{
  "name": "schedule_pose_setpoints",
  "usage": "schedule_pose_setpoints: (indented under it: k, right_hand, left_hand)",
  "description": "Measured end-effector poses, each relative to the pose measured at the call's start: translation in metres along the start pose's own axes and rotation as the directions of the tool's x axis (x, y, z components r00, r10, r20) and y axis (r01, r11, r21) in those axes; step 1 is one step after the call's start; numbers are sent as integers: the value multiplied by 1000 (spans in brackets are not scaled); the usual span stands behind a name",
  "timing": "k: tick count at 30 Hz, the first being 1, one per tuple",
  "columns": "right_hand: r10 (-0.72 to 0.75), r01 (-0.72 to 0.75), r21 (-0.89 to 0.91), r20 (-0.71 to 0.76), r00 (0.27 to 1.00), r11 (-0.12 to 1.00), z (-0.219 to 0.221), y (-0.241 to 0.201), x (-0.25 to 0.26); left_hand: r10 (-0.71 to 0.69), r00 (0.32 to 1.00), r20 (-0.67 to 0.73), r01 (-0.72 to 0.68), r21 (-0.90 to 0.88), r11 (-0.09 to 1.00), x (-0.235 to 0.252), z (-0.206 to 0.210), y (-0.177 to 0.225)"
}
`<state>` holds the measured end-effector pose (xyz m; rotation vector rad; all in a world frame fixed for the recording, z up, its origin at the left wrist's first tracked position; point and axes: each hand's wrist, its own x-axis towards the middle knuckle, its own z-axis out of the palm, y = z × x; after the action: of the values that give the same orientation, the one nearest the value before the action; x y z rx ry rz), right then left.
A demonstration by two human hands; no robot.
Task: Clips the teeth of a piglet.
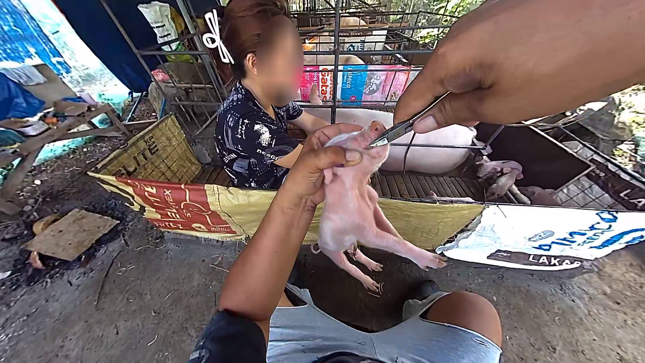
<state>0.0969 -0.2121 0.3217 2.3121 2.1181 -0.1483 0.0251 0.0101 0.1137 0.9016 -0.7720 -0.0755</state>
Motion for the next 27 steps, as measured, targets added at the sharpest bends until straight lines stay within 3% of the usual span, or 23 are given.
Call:
schedule_pose_setpoints:
  k: [11, 14, 18, 20, 22, 23, 25, 27]
  right_hand:
    - [27, -27, -29, 3, 1000, 999, -1, -14, 2]
    - [10, -11, -40, -22, 1000, 999, 4, 5, -9]
    - [25, -25, -2, 11, 1000, 1000, 5, -22, -2]
    - [108, -107, -58, 12, 994, 993, 12, -52, -9]
    - [299, -307, -147, -75, 951, 940, 27, -90, -14]
    - [300, -307, -145, -72, 951, 940, 27, -90, -14]
    - [72, -71, -64, 6, 997, 995, 16, -49, -13]
    - [-32, 32, -4, -8, 999, 999, 11, -26, -6]
  left_hand:
    - [-24, 999, 29, 24, -12, 1000, -1, 1, 3]
    - [-23, 1000, 21, 24, -44, 999, -6, 6, 2]
    - [-24, 999, 33, 26, -59, 998, -6, 6, 2]
    - [-21, 999, 41, 23, -58, 998, -5, 6, 2]
    - [-14, 999, 45, 16, -58, 998, -5, 6, 2]
    - [-12, 999, 40, 14, -58, 998, -5, 6, 2]
    - [-16, 999, 40, 18, -66, 998, -5, 7, 1]
    - [-15, 999, 42, 18, -73, 997, -5, 7, 1]
